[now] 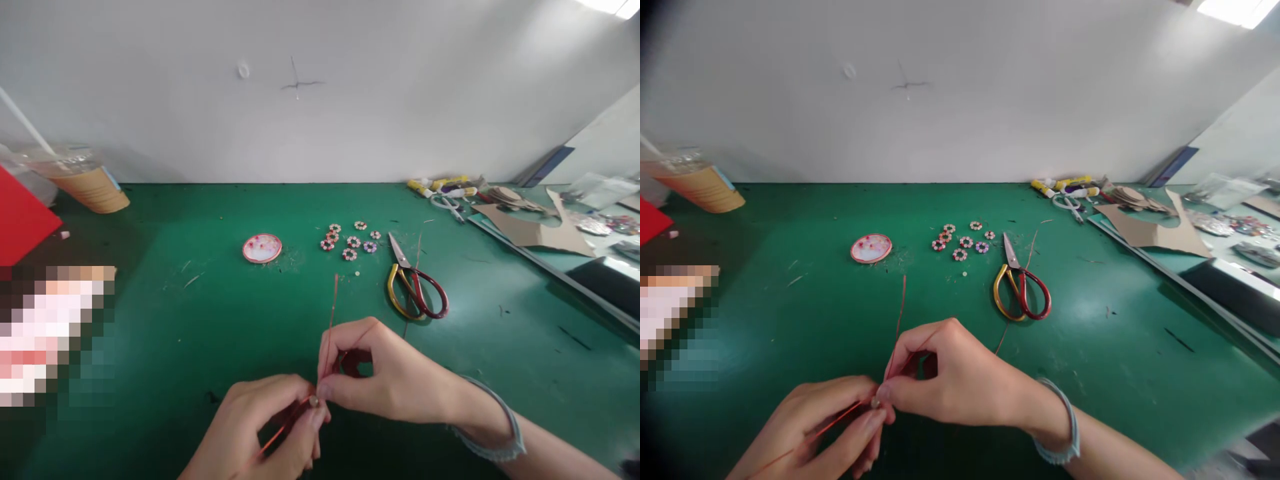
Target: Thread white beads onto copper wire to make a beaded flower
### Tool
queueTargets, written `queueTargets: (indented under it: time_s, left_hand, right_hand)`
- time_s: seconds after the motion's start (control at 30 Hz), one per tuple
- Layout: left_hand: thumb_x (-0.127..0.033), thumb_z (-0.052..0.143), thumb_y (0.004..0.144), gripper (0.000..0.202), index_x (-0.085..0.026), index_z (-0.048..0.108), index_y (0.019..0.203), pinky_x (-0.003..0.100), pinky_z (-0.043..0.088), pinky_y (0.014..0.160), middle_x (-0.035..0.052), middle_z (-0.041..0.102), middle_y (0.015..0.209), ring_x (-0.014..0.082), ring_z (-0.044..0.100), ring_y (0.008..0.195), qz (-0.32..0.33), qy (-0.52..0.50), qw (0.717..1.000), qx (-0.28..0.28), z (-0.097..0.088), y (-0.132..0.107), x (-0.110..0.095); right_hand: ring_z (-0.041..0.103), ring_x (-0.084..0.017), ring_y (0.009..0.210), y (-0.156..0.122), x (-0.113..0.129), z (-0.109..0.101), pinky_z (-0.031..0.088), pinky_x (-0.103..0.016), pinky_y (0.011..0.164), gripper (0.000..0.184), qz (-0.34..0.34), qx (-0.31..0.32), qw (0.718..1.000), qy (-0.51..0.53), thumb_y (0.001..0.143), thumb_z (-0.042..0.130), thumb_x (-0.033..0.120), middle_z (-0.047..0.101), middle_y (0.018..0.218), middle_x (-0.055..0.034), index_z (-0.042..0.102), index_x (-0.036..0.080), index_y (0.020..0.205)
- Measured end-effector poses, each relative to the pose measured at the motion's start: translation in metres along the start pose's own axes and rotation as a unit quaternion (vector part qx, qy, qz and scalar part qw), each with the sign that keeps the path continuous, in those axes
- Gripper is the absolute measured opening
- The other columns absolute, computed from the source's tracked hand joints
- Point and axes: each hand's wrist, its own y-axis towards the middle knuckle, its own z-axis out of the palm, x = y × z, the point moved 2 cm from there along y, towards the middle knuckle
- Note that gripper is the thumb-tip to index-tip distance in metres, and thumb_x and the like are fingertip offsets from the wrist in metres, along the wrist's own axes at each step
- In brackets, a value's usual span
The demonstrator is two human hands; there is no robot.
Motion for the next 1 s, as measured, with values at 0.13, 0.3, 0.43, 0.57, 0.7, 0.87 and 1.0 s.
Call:
queueTargets:
  time_s: [0.13,0.3,0.43,0.57,0.7,0.87,1.0]
  left_hand:
    - [-0.030,0.050,0.087,0.026,-0.020,0.070,0.073,0.021,0.050,0.054,0.0015,0.068,0.062,0.0168,0.063,0.056,0.013,-0.095,0.994,0.048,-0.003,0.005,0.000]
    - [-0.034,0.048,0.092,0.031,-0.017,0.070,0.079,0.021,0.050,0.053,0.0024,0.067,0.065,0.0163,0.062,0.058,-0.038,-0.193,0.977,0.082,-0.005,0.011,0.004]
    - [-0.034,0.052,0.091,0.033,-0.016,0.067,0.068,0.020,0.049,0.050,0.0016,0.066,0.063,0.0134,0.059,0.053,-0.049,-0.225,0.971,0.062,-0.003,0.011,0.005]
    - [-0.032,0.053,0.089,0.031,-0.016,0.066,0.065,0.019,0.049,0.047,0.0007,0.064,0.061,0.0126,0.058,0.050,-0.058,-0.233,0.970,0.045,-0.001,0.011,0.006]
    - [-0.032,0.054,0.088,0.030,-0.016,0.065,0.065,0.020,0.049,0.047,0.0008,0.063,0.061,0.0139,0.059,0.052,-0.062,-0.228,0.970,0.048,0.000,0.012,0.007]
    - [-0.030,0.050,0.091,0.032,-0.016,0.063,0.065,0.021,0.049,0.048,0.0003,0.062,0.061,0.0137,0.059,0.051,-0.062,-0.213,0.973,0.059,0.000,0.012,0.009]
    - [-0.030,0.050,0.091,0.033,-0.016,0.064,0.064,0.021,0.048,0.049,0.0008,0.063,0.061,0.0139,0.059,0.052,-0.063,-0.206,0.975,0.063,0.000,0.011,0.008]
  right_hand:
    - [0.051,-0.010,0.061,0.003,-0.003,0.000,0.039,-0.021,0.056,0.011,0.013,-0.014,0.999,0.029,0.081,0.066,0.019,0.062,0.066,0.0020,0.060,0.016,0.072]
    - [0.056,-0.012,0.066,0.006,-0.003,0.000,0.041,-0.023,0.062,0.010,-0.035,-0.071,0.997,-0.003,0.084,0.065,0.021,0.064,0.068,0.0029,0.062,0.018,0.075]
    - [0.055,-0.012,0.070,0.004,-0.003,0.001,0.040,-0.024,0.063,0.002,-0.058,-0.097,0.992,-0.062,0.081,0.068,0.020,0.065,0.075,0.0017,0.068,0.019,0.080]
    - [0.057,-0.013,0.074,0.003,-0.004,0.001,0.043,-0.026,0.069,0.005,-0.058,-0.096,0.993,-0.036,0.078,0.068,0.013,0.063,0.077,0.0009,0.069,0.018,0.076]
    - [0.056,-0.013,0.073,0.004,-0.007,0.001,0.043,-0.026,0.068,0.007,-0.054,-0.090,0.995,-0.004,0.077,0.068,0.011,0.062,0.076,0.0009,0.069,0.017,0.073]
    - [0.055,-0.013,0.070,0.007,-0.011,0.003,0.042,-0.025,0.066,0.010,-0.052,-0.091,0.994,0.005,0.075,0.066,0.008,0.062,0.073,0.0011,0.069,0.016,0.071]
    - [0.055,-0.013,0.071,0.006,-0.011,0.001,0.042,-0.024,0.066,0.007,-0.043,-0.086,0.995,-0.004,0.076,0.067,0.011,0.063,0.074,0.0013,0.069,0.017,0.073]
